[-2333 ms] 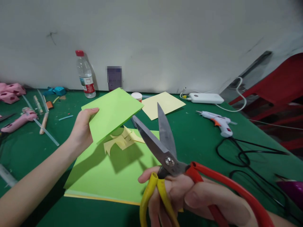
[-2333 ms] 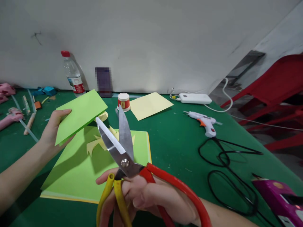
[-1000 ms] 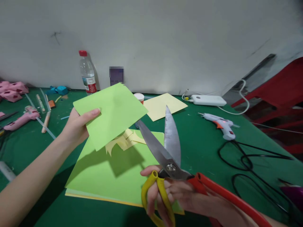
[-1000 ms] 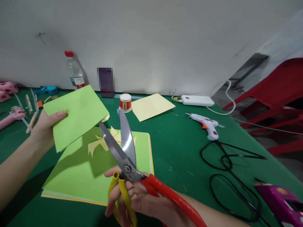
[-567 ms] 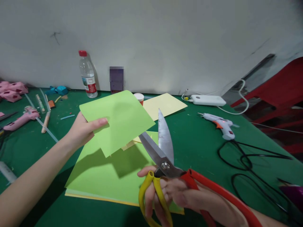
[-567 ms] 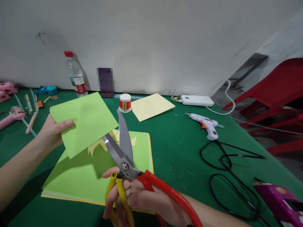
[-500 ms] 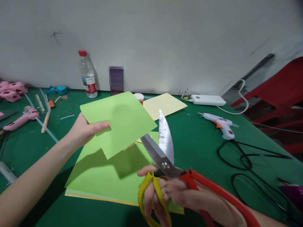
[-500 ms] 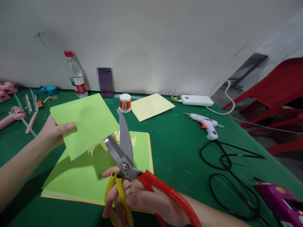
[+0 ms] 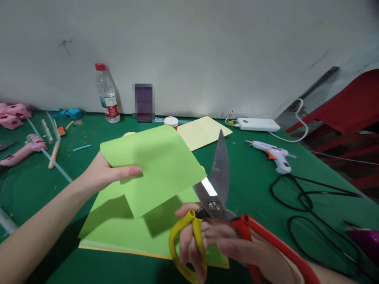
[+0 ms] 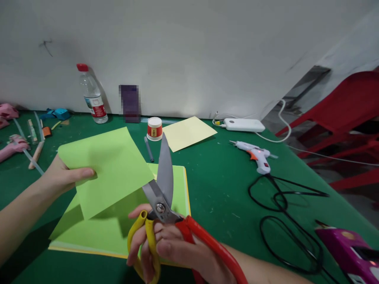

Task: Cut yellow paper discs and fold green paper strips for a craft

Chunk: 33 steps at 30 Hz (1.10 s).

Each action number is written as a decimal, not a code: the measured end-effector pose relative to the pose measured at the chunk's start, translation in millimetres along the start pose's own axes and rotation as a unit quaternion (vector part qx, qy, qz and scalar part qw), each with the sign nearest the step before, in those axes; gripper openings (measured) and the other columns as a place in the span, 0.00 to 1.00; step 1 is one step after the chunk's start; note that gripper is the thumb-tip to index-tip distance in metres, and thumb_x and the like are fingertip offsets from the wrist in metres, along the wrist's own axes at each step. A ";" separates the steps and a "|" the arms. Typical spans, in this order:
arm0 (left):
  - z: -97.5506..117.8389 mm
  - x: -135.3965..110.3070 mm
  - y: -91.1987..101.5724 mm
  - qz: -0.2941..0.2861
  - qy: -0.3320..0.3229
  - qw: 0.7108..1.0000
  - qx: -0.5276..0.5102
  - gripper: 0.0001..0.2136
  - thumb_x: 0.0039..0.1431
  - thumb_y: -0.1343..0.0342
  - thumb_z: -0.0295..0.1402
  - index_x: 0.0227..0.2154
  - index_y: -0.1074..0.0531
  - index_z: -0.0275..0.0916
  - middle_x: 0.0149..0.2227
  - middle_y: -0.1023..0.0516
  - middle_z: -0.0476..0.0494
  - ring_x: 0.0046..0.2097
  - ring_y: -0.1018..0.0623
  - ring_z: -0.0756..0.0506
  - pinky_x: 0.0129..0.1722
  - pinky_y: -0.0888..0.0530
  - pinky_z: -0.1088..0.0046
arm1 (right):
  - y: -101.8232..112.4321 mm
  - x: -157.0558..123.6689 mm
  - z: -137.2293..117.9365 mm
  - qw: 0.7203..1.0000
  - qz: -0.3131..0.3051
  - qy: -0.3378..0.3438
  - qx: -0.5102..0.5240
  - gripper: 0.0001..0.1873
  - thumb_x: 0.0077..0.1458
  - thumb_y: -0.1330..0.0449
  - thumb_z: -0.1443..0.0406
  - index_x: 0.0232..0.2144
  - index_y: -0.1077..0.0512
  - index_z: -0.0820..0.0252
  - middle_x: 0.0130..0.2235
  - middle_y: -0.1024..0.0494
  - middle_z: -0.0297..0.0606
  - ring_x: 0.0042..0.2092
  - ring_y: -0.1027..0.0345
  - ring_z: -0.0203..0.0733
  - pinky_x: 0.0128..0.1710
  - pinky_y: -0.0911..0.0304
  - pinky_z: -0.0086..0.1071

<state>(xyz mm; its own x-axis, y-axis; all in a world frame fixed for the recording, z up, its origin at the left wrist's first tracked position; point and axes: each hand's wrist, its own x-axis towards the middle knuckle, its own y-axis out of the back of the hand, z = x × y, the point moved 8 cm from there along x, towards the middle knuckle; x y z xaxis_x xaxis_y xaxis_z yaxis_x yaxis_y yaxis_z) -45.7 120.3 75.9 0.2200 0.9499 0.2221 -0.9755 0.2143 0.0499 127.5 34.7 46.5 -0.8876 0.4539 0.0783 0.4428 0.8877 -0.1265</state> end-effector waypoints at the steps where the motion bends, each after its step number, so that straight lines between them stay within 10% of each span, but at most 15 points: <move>1: -0.5 -0.3 0.0 -0.001 0.002 1.000 0.006 0.17 0.39 0.36 0.30 0.37 0.25 0.39 0.32 0.20 0.42 0.31 0.21 0.42 0.24 0.23 0.71 | 0.9 -1.1 0.1 1.000 0.007 0.018 0.000 0.20 0.58 0.59 0.58 0.31 0.31 0.60 0.34 0.29 0.41 0.41 0.36 0.44 0.59 0.67 0.44; 6: 3.2 -1.3 -0.8 -0.012 0.006 1.000 0.018 0.21 0.41 0.36 0.32 0.42 0.27 0.39 0.37 0.21 0.41 0.37 0.21 0.39 0.33 0.22 0.64 | 0.2 -5.5 13.9 0.987 0.034 0.033 0.152 0.17 0.57 0.53 0.58 0.47 0.39 0.56 0.37 0.30 0.42 0.34 0.35 0.39 0.39 0.41 0.39; 33: 19.6 -3.2 -3.9 -0.050 -0.065 0.995 0.054 0.22 0.44 0.37 0.32 0.46 0.29 0.39 0.37 0.21 0.45 0.39 0.21 0.41 0.35 0.22 0.66 | 2.1 -7.6 24.9 0.977 0.106 -0.001 0.183 0.19 0.51 0.46 0.50 0.41 0.34 0.54 0.27 0.30 0.36 0.21 0.45 0.30 0.20 0.47 0.25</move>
<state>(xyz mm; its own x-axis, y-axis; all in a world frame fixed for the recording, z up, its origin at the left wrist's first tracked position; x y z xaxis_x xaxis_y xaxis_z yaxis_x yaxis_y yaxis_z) -42.6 112.0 94.1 0.3211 0.8864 0.3336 -0.9445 0.2738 0.1815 132.0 31.2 21.0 -0.7812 0.6242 0.0111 0.5418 0.6867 -0.4846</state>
